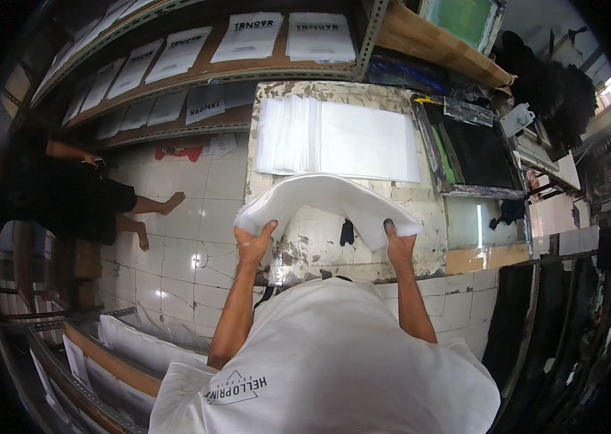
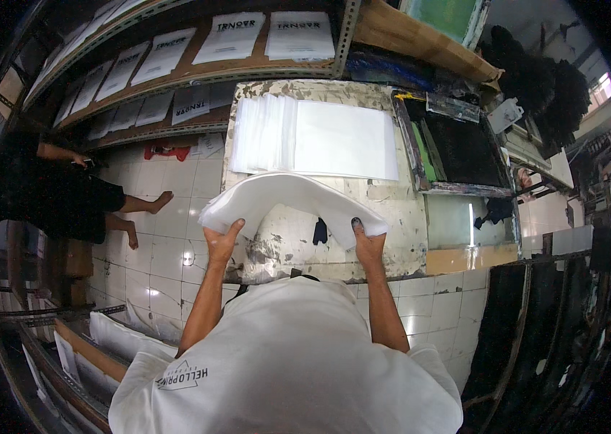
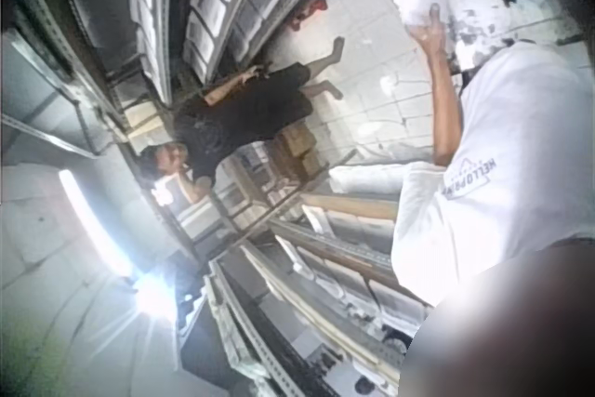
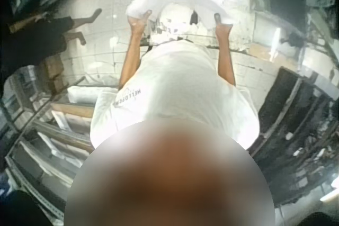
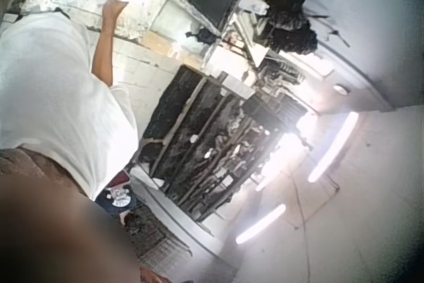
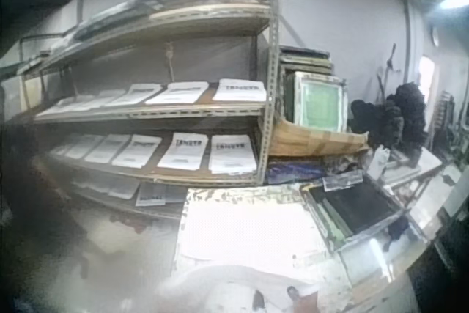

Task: The person performs screen printing on plastic sleeves using a frame and squeegee, then stands up to gather and organize a stack of the printed items.

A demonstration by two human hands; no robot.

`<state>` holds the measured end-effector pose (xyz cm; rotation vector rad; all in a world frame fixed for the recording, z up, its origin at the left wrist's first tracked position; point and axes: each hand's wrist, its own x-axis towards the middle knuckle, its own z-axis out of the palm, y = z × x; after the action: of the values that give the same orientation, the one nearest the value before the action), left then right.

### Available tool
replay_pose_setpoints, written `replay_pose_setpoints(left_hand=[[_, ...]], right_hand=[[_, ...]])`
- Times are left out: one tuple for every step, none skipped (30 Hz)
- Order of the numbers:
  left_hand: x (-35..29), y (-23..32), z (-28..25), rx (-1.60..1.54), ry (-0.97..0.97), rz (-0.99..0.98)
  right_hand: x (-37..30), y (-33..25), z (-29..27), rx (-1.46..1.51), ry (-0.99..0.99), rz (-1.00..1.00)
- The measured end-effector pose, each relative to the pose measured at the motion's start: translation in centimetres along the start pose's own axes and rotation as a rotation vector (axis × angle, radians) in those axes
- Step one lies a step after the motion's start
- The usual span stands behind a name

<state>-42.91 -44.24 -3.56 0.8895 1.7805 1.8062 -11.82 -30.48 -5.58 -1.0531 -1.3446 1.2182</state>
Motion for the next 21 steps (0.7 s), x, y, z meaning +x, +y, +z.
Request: replay_pose_setpoints(left_hand=[[-0.1,-0.6,0.2,-0.004,-0.006,0.018],[-0.2,-1.1,0.5,-0.022,-0.003,0.01],[-0.1,-1.5,0.7,-0.04,0.001,0.003],[0.0,-1.8,1.0,-0.029,0.014,-0.002],[0.2,-1.9,1.3,-0.018,0.026,-0.005],[0.5,-1.9,1.5,-0.014,0.042,-0.022],[0.9,-1.7,1.7,-0.031,0.055,-0.027],[1.2,-1.3,1.9,-0.056,0.074,-0.051],[1.5,-0.8,2.1,-0.078,0.097,-0.121],[1.8,-0.1,2.1,-0.045,0.074,-0.101],[2.1,0.8,2.0,-0.01,0.056,-0.127],[2.3,1.7,2.0,0.029,0.049,-0.146],[2.6,2.4,2.3,0.041,0.014,-0.171],[3.2,3.0,2.8,0.056,-0.011,-0.189],[4.0,3.4,3.5,0.069,-0.036,-0.182],[4.7,3.6,4.4,0.11,-0.074,-0.224],[5.5,3.7,5.4,0.15,-0.114,-0.243],[6.4,3.5,6.5,0.182,-0.155,-0.252],[7.3,3.2,7.8,0.158,-0.181,-0.285],[8.4,2.7,9.2,0.208,-0.193,-0.271],[9.6,2.4,10.6,0.248,-0.208,-0.25]], right_hand=[[0.0,0.7,0.1,0.027,0.011,0.008],[0.1,1.2,0.2,0.055,0.021,0.016],[0.3,1.5,0.3,0.049,0.031,0.005],[0.6,1.7,0.4,0.044,0.04,-0.007],[1.0,1.6,0.6,0.051,0.053,-0.036],[1.5,1.4,0.7,0.027,0.073,0.003],[2.0,1.0,0.8,0.016,0.099,0.025],[2.6,0.5,0.8,-0.012,0.134,0.087],[3.3,-0.2,0.6,-0.07,0.163,0.093],[4.1,-1.0,0.3,-0.141,0.201,0.138],[4.9,-1.7,-0.2,-0.209,0.246,0.19],[6.0,-2.5,-0.9,-0.226,0.171,0.134],[7.1,-3.4,-2.1,-0.239,0.106,0.087],[8.3,-4.1,-3.3,-0.233,0.029,0.015],[9.7,-4.6,-4.2,-0.166,-0.077,-0.004],[11.0,-4.7,-4.8,-0.261,-0.067,0.062],[12.5,-4.6,-5.3,-0.324,-0.084,0.083],[14.1,-4.5,-5.7,-0.372,-0.1,0.137],[15.6,-4.2,-6.2,-0.345,-0.144,0.154],[17.2,-3.9,-6.5,-0.392,-0.138,0.168],[18.9,-3.6,-6.7,-0.405,-0.142,0.192]])
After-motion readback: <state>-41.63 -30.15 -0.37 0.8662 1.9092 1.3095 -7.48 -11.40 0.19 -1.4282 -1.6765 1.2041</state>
